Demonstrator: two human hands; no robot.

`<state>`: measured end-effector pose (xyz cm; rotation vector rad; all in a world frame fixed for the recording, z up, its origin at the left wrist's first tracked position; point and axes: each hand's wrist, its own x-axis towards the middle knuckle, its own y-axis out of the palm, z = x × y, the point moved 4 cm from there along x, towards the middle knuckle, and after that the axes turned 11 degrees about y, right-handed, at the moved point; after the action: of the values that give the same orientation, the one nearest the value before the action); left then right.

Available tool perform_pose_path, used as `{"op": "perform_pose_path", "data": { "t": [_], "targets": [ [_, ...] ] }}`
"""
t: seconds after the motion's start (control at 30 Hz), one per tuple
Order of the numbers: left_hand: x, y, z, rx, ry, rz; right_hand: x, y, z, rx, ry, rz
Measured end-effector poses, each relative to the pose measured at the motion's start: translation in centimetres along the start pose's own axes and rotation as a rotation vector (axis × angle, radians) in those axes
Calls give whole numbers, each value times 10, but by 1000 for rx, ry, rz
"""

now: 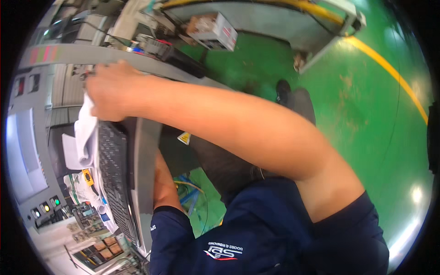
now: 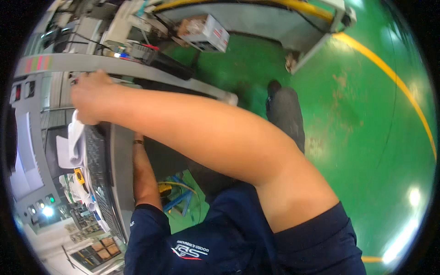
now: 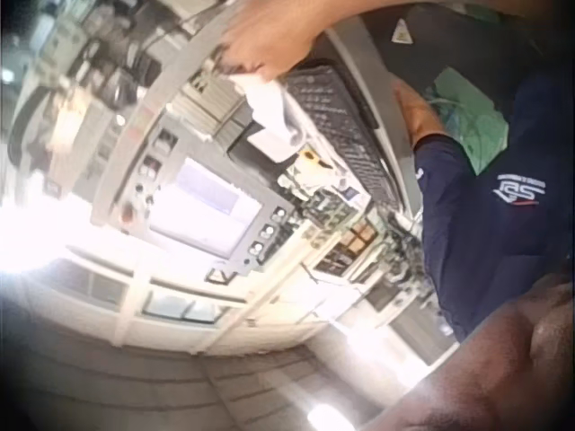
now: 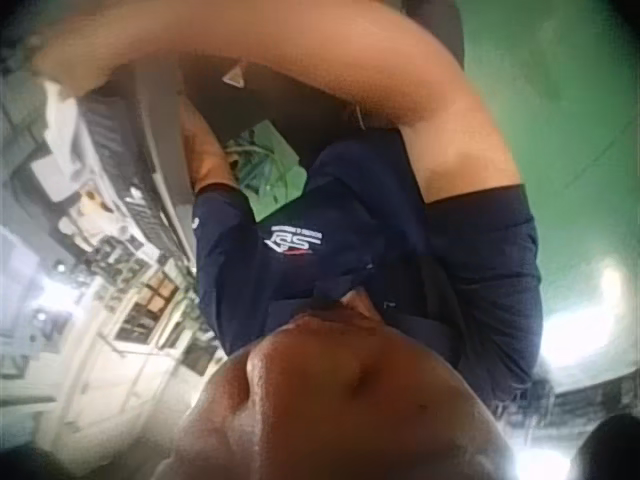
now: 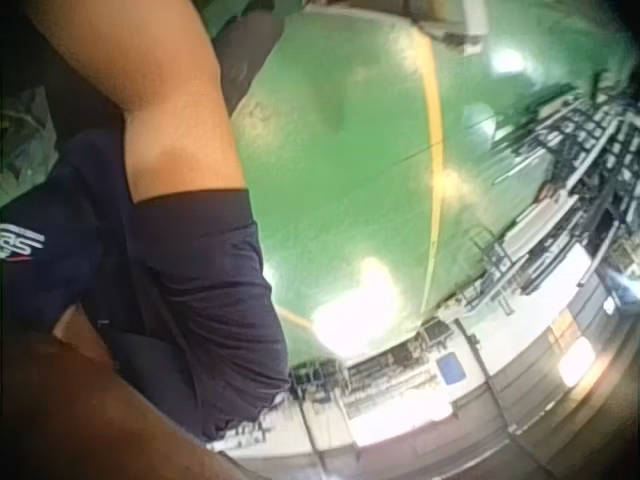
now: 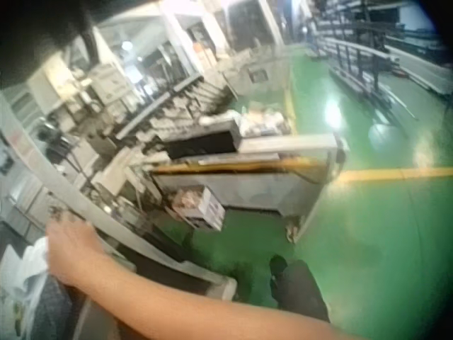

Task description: Operates an industrial fabrication machine by configuring a computer console and loading metal profiles.

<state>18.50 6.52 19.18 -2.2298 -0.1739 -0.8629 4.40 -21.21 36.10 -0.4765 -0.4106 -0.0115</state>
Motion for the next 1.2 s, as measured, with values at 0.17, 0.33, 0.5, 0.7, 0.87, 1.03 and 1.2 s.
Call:
{"op": "perform_pose_path", "data": {
  "t": [0.17, 0.33, 0.5, 0.7, 0.87, 1.03, 1.2],
  "targets": [
    [73, -42, -7, -100, 31, -237, -4, -4, -5, -85, -65, -108],
    [95, -130, 1, -135, 29, -461, -3, -4, 1, -99, -106, -132],
    [86, -227, 19, -155, 23, -680, -3, -3, 16, -18, -95, -34],
    [64, -311, 49, -185, 13, -849, -4, -5, 22, -42, -137, -41],
    [46, -346, 78, -224, -3, -916, -4, -1, 34, -16, -78, 43],
    [45, -359, 95, -280, -3, -930, -3, -2, 34, -29, -100, 55],
    [58, -352, 99, -356, 1, -896, -1, -1, 36, -36, -79, 54]
  ]
}}
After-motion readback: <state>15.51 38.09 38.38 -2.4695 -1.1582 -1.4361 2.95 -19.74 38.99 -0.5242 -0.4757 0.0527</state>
